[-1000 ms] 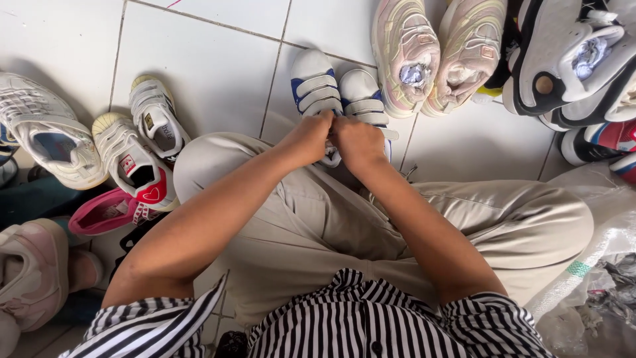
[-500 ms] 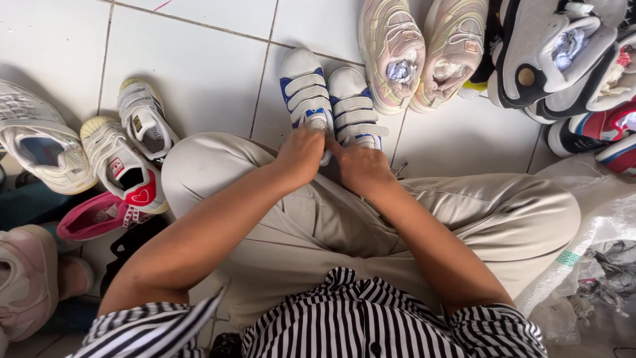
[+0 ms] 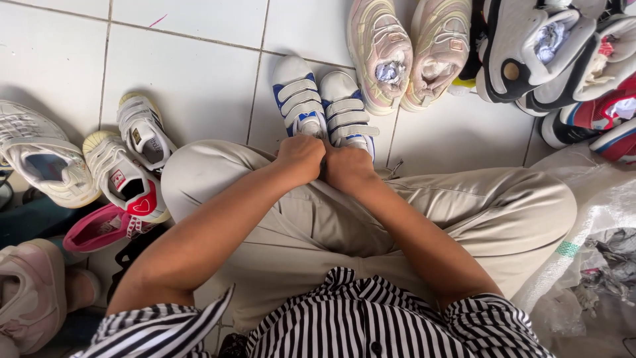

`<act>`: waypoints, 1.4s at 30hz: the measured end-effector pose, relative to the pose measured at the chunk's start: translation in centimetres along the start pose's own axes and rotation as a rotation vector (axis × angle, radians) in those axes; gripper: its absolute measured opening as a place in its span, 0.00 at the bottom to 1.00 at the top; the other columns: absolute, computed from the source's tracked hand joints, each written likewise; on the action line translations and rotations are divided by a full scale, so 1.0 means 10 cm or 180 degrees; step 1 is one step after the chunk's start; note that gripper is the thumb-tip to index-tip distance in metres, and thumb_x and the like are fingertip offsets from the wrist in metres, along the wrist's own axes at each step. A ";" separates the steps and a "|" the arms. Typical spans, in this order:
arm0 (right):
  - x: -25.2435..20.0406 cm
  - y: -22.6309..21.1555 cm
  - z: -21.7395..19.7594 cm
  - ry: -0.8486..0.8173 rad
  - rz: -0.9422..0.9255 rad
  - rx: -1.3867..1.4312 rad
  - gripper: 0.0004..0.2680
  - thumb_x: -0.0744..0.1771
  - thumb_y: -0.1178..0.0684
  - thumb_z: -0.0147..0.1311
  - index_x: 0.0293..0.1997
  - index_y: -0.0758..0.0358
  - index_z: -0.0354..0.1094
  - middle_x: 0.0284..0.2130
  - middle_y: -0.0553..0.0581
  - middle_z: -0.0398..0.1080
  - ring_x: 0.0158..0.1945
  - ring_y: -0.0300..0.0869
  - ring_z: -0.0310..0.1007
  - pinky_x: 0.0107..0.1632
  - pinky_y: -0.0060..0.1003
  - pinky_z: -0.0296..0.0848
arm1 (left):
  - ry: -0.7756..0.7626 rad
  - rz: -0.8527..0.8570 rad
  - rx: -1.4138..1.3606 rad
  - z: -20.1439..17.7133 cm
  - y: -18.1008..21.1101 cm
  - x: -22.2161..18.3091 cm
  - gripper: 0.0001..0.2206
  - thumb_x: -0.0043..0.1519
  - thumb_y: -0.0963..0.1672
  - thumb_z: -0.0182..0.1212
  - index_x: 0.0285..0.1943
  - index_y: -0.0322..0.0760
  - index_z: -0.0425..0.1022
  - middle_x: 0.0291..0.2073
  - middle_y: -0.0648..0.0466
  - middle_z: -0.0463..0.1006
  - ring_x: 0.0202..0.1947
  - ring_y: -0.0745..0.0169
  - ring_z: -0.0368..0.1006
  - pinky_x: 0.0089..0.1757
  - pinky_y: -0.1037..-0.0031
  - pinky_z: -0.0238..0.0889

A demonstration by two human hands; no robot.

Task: The person is stuffing crumpled paper into various shoes to maintain their shape, working through a large pile on the floor.

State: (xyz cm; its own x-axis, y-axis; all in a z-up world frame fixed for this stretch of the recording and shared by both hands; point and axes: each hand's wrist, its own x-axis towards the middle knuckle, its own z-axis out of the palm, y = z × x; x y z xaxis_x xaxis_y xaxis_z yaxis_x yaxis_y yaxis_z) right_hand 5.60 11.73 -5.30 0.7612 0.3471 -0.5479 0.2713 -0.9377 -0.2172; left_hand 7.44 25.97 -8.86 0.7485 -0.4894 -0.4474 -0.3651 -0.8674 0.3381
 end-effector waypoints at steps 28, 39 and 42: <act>0.97 0.85 0.69 0.3559 -0.1805 -0.1418 0.05 0.62 0.56 0.55 0.39 0.54 0.68 0.40 0.62 0.67 0.46 0.62 0.64 0.38 0.54 0.65 | -0.0040 0.0103 -0.0279 -0.41 0.23 -0.18 0.28 0.58 0.44 0.67 0.65 0.22 0.66 0.55 0.27 0.73 0.55 0.26 0.73 0.52 0.44 0.69; 0.77 0.72 0.72 0.4342 -0.1645 -0.0902 0.06 0.64 0.52 0.54 0.27 0.61 0.69 0.29 0.58 0.66 0.43 0.58 0.64 0.58 0.62 0.62 | 0.0396 0.0369 0.0084 0.21 -0.22 0.14 0.23 0.60 0.49 0.65 0.60 0.30 0.69 0.50 0.38 0.73 0.55 0.35 0.73 0.52 0.51 0.70; 0.75 0.72 0.68 0.4352 -0.1521 -0.0887 0.04 0.63 0.59 0.56 0.25 0.64 0.69 0.26 0.60 0.65 0.41 0.59 0.63 0.59 0.67 0.60 | 0.0490 0.0286 0.0285 0.38 -0.42 0.23 0.23 0.60 0.52 0.64 0.58 0.37 0.69 0.47 0.43 0.76 0.51 0.39 0.77 0.50 0.52 0.72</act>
State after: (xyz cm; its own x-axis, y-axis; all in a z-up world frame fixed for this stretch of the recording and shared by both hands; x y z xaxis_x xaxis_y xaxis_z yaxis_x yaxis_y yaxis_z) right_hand 9.21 7.70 -16.45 0.4780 0.4808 0.7351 0.6325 -0.7691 0.0918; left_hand 8.63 28.14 -14.48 0.7840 -0.5518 -0.2845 -0.4770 -0.8287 0.2929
